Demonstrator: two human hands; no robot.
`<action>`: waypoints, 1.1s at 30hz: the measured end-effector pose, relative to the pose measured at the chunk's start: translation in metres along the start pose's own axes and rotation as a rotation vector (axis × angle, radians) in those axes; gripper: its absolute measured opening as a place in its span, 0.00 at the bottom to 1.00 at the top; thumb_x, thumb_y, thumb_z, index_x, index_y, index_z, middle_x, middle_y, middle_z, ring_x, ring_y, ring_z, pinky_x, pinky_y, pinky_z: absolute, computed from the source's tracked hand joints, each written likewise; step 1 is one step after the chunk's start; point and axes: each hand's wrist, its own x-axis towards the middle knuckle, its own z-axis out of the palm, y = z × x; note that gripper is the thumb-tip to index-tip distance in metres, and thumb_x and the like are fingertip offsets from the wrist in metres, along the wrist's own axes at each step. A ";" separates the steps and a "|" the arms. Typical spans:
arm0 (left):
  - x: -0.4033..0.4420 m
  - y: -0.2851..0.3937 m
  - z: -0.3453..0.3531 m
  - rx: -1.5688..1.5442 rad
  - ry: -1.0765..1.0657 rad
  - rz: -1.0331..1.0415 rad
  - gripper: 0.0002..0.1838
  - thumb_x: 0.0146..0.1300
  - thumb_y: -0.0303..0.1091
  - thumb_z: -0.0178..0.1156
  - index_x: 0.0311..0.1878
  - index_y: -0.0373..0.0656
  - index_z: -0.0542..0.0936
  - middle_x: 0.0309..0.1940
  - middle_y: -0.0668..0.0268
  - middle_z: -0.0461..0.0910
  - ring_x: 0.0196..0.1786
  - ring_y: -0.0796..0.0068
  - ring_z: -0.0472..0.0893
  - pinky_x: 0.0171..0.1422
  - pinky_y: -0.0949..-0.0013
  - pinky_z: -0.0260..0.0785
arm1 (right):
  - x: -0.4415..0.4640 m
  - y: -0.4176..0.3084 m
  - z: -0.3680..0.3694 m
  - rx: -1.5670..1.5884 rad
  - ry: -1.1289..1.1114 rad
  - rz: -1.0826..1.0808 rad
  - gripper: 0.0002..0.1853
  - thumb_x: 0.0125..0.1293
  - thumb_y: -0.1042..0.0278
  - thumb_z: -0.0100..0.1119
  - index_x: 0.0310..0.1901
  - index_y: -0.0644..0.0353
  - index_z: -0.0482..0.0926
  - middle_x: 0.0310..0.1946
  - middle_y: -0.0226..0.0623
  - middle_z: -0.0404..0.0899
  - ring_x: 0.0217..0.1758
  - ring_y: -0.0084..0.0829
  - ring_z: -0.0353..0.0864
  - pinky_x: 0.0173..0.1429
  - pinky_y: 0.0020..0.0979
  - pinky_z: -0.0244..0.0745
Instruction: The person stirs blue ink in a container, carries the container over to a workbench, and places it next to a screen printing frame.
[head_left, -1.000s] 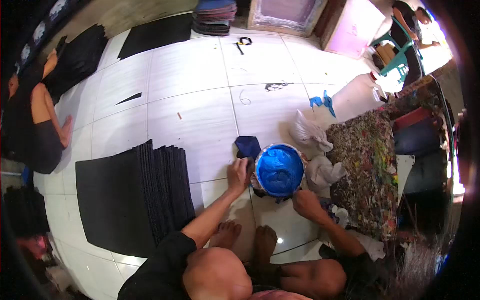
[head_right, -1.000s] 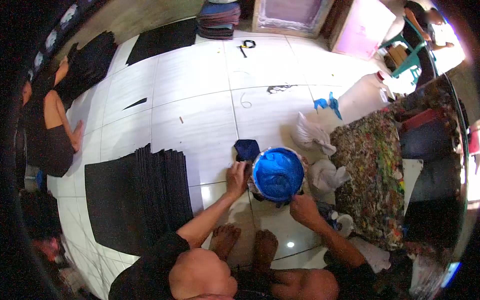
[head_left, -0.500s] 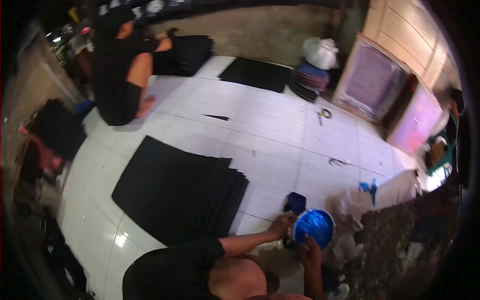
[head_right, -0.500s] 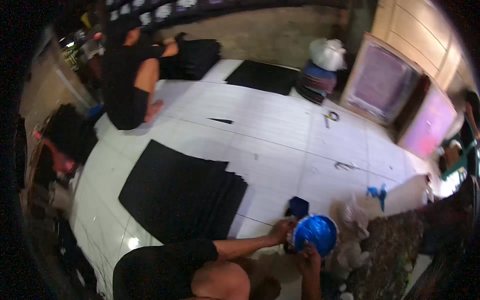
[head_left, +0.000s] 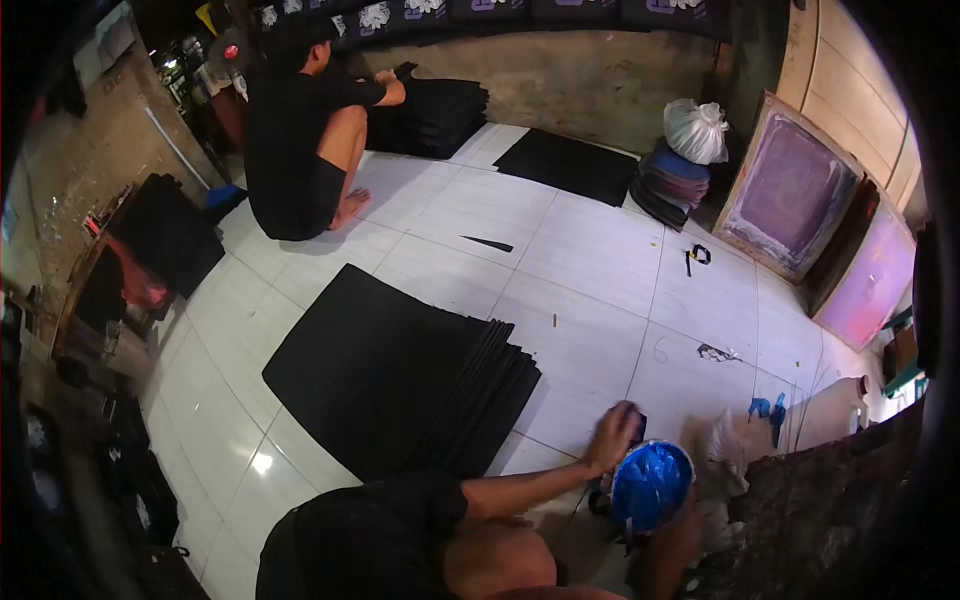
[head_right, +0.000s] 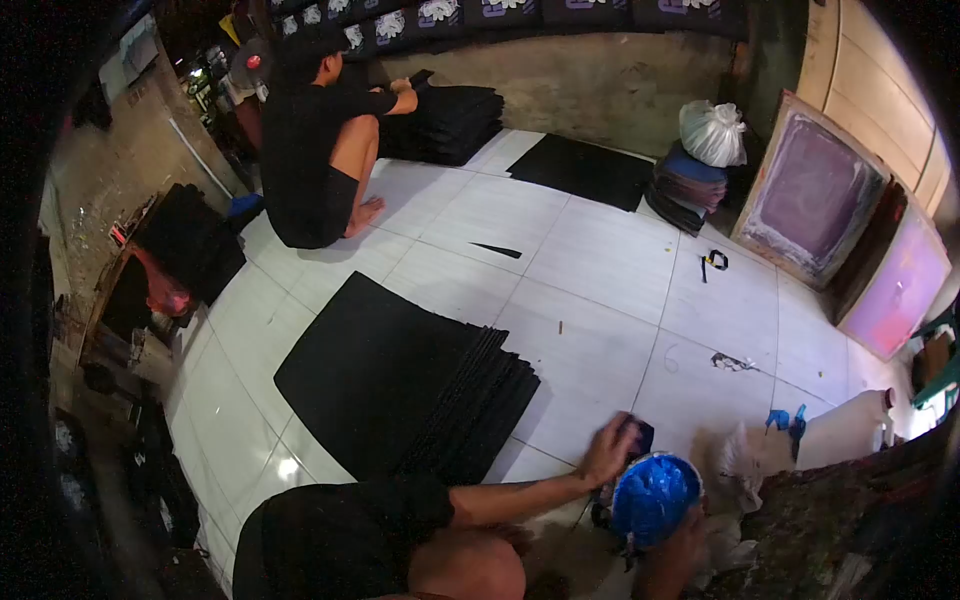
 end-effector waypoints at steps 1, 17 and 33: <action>-0.003 0.015 0.016 -0.177 -0.203 -0.094 0.16 0.73 0.34 0.47 0.59 0.37 0.70 0.45 0.50 0.79 0.48 0.51 0.80 0.54 0.59 0.71 | 0.012 0.008 0.011 -0.067 0.061 -0.025 0.24 0.70 0.59 0.50 0.65 0.58 0.67 0.51 0.58 0.73 0.52 0.51 0.76 0.49 0.49 0.71; 0.002 0.064 0.000 -0.603 -0.061 -0.257 0.28 0.77 0.32 0.38 0.76 0.42 0.46 0.60 0.46 0.73 0.57 0.60 0.79 0.61 0.66 0.72 | 0.035 -0.081 0.044 0.075 0.103 -0.606 0.28 0.63 0.72 0.52 0.66 0.70 0.65 0.75 0.57 0.43 0.76 0.58 0.48 0.70 0.51 0.55; 0.031 0.128 -0.038 -1.127 -0.314 -0.457 0.25 0.75 0.38 0.44 0.71 0.39 0.59 0.64 0.46 0.68 0.67 0.54 0.70 0.70 0.58 0.65 | 0.049 -0.082 -0.016 0.188 0.394 -0.558 0.22 0.60 0.74 0.56 0.58 0.55 0.76 0.70 0.58 0.54 0.74 0.57 0.53 0.70 0.55 0.51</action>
